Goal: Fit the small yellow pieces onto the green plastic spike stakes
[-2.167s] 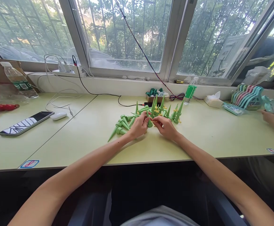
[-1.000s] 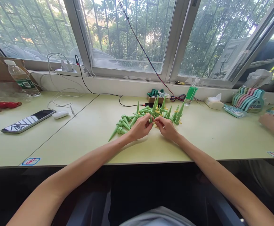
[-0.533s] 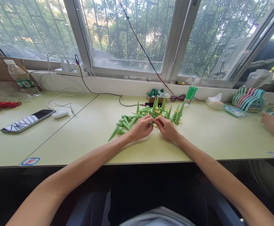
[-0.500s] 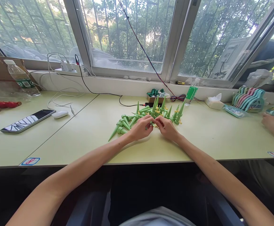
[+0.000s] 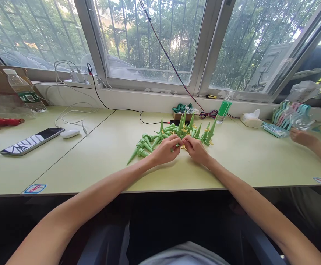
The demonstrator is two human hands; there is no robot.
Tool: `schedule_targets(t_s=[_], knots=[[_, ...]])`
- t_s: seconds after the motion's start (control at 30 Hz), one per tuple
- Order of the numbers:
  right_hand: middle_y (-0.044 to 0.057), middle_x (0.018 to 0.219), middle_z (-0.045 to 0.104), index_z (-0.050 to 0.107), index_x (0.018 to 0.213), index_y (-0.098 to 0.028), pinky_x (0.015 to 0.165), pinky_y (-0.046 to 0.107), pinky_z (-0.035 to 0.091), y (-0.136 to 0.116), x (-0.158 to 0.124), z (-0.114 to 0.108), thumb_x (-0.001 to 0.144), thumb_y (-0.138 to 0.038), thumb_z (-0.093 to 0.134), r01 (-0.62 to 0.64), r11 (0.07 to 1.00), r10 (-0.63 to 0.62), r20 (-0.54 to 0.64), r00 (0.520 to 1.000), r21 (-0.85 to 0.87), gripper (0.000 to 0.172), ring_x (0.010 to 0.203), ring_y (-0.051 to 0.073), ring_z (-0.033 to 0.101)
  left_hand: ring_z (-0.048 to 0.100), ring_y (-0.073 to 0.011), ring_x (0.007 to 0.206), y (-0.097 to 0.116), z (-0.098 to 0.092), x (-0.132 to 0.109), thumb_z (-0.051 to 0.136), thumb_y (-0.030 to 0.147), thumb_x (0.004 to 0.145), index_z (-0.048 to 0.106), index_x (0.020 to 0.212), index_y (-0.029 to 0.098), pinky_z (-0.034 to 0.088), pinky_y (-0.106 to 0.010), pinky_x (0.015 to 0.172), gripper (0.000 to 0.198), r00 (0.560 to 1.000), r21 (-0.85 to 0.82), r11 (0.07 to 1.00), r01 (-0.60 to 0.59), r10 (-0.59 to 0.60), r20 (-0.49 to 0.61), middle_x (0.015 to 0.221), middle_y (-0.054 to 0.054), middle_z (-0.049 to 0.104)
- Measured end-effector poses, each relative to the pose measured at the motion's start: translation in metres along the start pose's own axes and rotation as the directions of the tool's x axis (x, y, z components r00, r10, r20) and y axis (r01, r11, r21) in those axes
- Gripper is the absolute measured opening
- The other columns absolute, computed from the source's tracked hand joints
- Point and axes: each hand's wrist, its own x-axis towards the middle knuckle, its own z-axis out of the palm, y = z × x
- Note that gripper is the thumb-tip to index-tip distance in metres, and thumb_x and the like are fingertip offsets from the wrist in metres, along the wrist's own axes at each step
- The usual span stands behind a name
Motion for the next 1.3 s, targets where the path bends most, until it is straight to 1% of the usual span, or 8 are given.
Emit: schedule_targets(t_s=[0.17, 0.33, 0.43, 0.63, 0.73, 0.97, 1.17, 1.3], knots=[[-0.002, 0.064, 0.053, 0.051, 0.085, -0.022, 0.055, 0.025, 0.036, -0.0009, 0.0002, -0.0001, 0.104, -0.041, 0.040, 0.012, 1.000, -0.012, -0.011, 1.000, 0.000, 0.029, 0.053, 0.012, 0.043, 0.056, -0.0120, 0.075, 0.0021, 0.0004, 0.0011, 0.049, 0.012, 0.089, 0.060, 0.096, 0.019, 0.048, -0.025, 0.067, 0.015, 1.000, -0.002, 1.000, 0.009, -0.009, -0.016, 0.092, -0.004, 0.060], [-0.002, 0.063, 0.052, 0.051, 0.085, -0.022, 0.055, 0.025, 0.036, -0.0004, -0.0003, 0.0000, 0.104, -0.042, 0.040, 0.018, 1.000, -0.018, -0.040, 0.999, -0.016, 0.029, 0.052, 0.012, 0.042, 0.058, -0.0087, 0.066, 0.0029, 0.0010, 0.0019, 0.049, 0.019, 0.094, 0.058, 0.095, 0.019, 0.051, -0.024, 0.063, 0.009, 0.995, -0.082, 0.992, 0.098, -0.100, -0.021, 0.093, -0.003, 0.059], [-0.003, 0.062, 0.052, 0.052, 0.086, -0.022, 0.055, 0.025, 0.037, -0.0013, -0.0004, -0.0001, 0.104, -0.042, 0.040, 0.016, 1.000, -0.016, -0.058, 0.998, -0.011, 0.029, 0.052, 0.012, 0.043, 0.060, -0.0090, 0.066, 0.0025, 0.0017, 0.0019, 0.051, 0.024, 0.095, 0.058, 0.095, 0.018, 0.052, -0.023, 0.062, 0.009, 0.991, -0.096, 0.987, 0.132, -0.135, -0.022, 0.092, -0.004, 0.061], [-0.002, 0.063, 0.053, 0.052, 0.087, -0.022, 0.056, 0.026, 0.038, -0.0031, -0.0001, -0.0011, 0.104, -0.041, 0.041, 0.008, 1.000, -0.009, -0.073, 0.997, -0.010, 0.027, 0.052, 0.012, 0.045, 0.061, -0.0095, 0.062, 0.0004, 0.0032, 0.0001, 0.052, 0.026, 0.095, 0.059, 0.097, 0.019, 0.052, -0.023, 0.062, 0.010, 0.979, -0.119, 0.972, 0.202, -0.204, -0.002, 0.079, 0.000, 0.064], [-0.001, 0.064, 0.054, 0.052, 0.087, -0.022, 0.056, 0.026, 0.038, -0.0026, -0.0002, -0.0014, 0.104, -0.042, 0.041, 0.005, 1.000, -0.006, -0.084, 0.996, -0.013, 0.029, 0.053, 0.013, 0.045, 0.060, -0.0094, 0.060, 0.0006, 0.0033, -0.0003, 0.052, 0.027, 0.095, 0.059, 0.097, 0.019, 0.052, -0.022, 0.061, 0.011, 0.976, -0.138, 0.967, 0.216, -0.218, 0.000, 0.077, 0.000, 0.064], [-0.001, 0.065, 0.053, 0.053, 0.086, -0.022, 0.055, 0.026, 0.037, 0.0000, -0.0001, -0.0008, 0.103, -0.042, 0.042, 0.006, 1.000, -0.007, -0.094, 0.996, -0.015, 0.029, 0.054, 0.012, 0.043, 0.059, -0.0100, 0.052, 0.0038, 0.0037, 0.0007, 0.052, 0.034, 0.097, 0.058, 0.098, 0.019, 0.051, -0.023, 0.057, 0.016, 0.961, -0.219, 0.936, 0.275, -0.276, 0.023, 0.064, 0.003, 0.063], [-0.001, 0.065, 0.054, 0.054, 0.087, -0.022, 0.054, 0.025, 0.037, 0.0012, -0.0004, -0.0003, 0.103, -0.040, 0.043, 0.003, 1.000, -0.004, -0.080, 0.997, -0.012, 0.026, 0.053, 0.012, 0.044, 0.061, -0.0102, 0.052, 0.0043, 0.0044, 0.0009, 0.053, 0.036, 0.097, 0.057, 0.095, 0.019, 0.051, -0.023, 0.056, 0.017, 0.949, -0.266, 0.914, 0.307, -0.316, 0.011, 0.063, 0.003, 0.062], [-0.002, 0.065, 0.054, 0.054, 0.088, -0.022, 0.055, 0.025, 0.037, 0.0005, -0.0007, -0.0006, 0.103, -0.039, 0.044, 0.003, 1.000, -0.004, -0.076, 0.997, -0.012, 0.025, 0.053, 0.012, 0.044, 0.062, -0.0100, 0.054, 0.0044, 0.0038, 0.0009, 0.052, 0.036, 0.097, 0.057, 0.096, 0.019, 0.052, -0.023, 0.057, 0.017, 0.949, -0.274, 0.911, 0.309, -0.315, 0.022, 0.067, 0.002, 0.064]])
